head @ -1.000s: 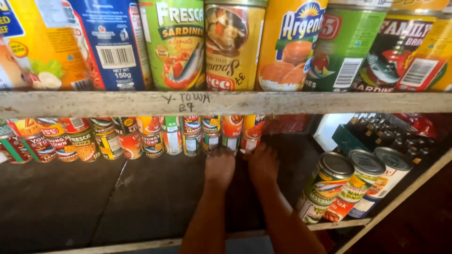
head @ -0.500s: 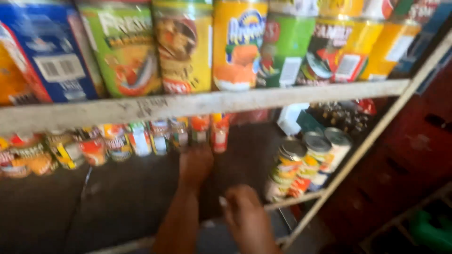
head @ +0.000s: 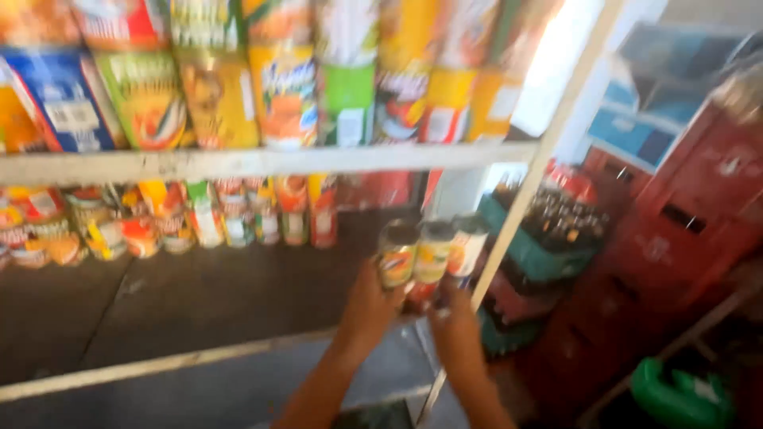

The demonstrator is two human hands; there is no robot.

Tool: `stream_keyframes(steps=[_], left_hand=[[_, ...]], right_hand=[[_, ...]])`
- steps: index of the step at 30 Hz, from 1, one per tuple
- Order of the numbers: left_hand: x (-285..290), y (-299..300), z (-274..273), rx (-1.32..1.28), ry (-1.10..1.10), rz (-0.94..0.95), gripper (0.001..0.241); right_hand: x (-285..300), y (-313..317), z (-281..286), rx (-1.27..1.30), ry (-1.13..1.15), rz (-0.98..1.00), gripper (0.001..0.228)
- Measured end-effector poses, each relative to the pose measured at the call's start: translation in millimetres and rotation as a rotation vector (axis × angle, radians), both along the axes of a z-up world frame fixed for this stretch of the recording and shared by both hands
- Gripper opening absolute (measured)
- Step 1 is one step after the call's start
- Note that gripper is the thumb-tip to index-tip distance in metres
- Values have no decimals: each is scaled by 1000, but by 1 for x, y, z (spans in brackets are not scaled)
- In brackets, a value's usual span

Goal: Stocking various canned food items onto metal shelves in a grocery store.

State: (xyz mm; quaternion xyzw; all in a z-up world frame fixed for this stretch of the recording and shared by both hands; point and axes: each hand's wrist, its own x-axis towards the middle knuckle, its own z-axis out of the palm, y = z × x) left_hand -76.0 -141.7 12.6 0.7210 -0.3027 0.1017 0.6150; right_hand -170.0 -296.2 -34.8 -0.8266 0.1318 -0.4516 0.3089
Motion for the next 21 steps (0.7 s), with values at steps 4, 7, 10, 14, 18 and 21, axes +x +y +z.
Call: stream_keyframes(steps=[4,7,10,14,18,21], left_hand=[[-27,-10,9,4,146,179,58],[-30,-15,-1,-19,72,226,59],[-38,-14,12,-10,124,257,54],[-37,-11,17,88,194,277,54],[-25,-8,11,105,136,305,57],[-15,-8,0,18,56,295,55]], right_hand=[[-14,12,32,-139,-54,131,44],[-13,14,39,39,121,82,42],[-11,21,43,44,266,9,42],[-6,27,39,80,341,-40,48],[4,28,28,-132,42,6,58],[1,40,55,-100,365,-84,71]])
